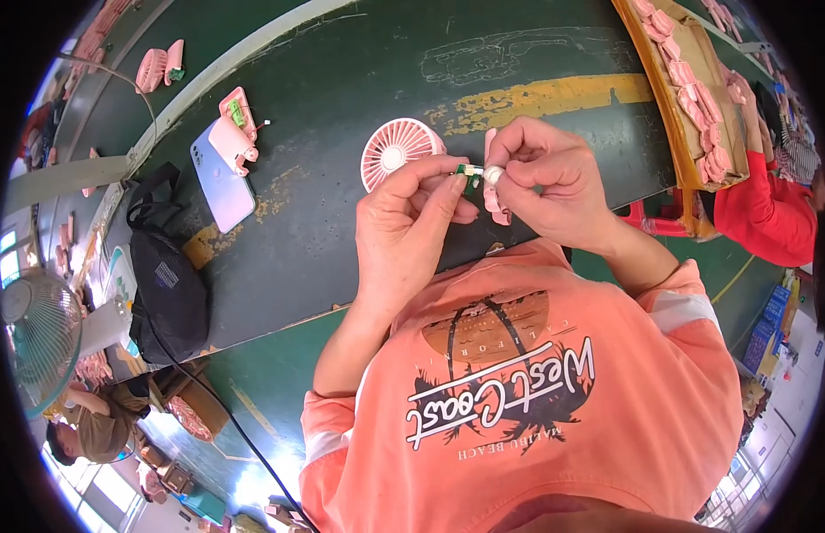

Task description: The person assembles handheld mini fans by taking fan components from a conveyor, fitting the circuit board and wiring into the handle housing, snapping on the cover, and placing the assembled fans back onto the conveyor.

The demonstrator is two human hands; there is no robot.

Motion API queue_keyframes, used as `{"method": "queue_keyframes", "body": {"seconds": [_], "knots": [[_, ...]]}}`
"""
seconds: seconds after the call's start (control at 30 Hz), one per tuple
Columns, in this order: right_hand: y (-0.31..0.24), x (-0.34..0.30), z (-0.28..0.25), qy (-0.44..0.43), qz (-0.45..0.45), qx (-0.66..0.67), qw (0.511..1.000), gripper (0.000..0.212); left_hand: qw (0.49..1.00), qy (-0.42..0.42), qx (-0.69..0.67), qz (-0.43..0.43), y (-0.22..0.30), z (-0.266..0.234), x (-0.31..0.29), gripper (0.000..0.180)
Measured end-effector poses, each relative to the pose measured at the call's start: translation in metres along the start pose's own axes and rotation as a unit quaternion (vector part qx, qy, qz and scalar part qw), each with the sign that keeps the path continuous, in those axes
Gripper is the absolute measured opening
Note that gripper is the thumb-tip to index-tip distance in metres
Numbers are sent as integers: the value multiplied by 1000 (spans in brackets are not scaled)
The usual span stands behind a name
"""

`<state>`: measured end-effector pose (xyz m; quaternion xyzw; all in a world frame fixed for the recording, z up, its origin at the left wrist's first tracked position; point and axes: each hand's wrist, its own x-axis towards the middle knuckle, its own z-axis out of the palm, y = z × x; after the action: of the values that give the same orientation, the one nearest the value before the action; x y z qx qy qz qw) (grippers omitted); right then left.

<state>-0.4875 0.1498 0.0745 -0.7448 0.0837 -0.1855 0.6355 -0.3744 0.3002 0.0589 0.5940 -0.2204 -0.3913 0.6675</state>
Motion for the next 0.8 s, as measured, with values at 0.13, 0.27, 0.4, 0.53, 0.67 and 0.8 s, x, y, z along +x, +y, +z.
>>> {"method": "queue_keyframes", "body": {"seconds": [0.13, 0.27, 0.4, 0.53, 0.67, 0.8], "knots": [[2, -1, 1, 20, 52, 36, 998, 17, 1000, -4, -16, 0, -1, 1, 1, 17], [3, -2, -2, 17, 62, 24, 998, 13, 999, -2, -36, -7, 0, 3, -1, 17], [-2, 1, -9, -30, 138, 71, 987, 13, 1000, -13, -18, 3, -5, -1, -1, 18], [-2, 0, -10, -45, 131, 46, 989, 12, 999, -26, 2, 27, -7, -6, 0, 16], [-6, -2, -4, -25, 125, 27, 991, 13, 996, -30, 39, 68, -6, -9, 3, 15], [9, -3, 1, -8, 17, 16, 1000, 14, 996, -39, 31, 81, -6, -10, 4, 16]]}}
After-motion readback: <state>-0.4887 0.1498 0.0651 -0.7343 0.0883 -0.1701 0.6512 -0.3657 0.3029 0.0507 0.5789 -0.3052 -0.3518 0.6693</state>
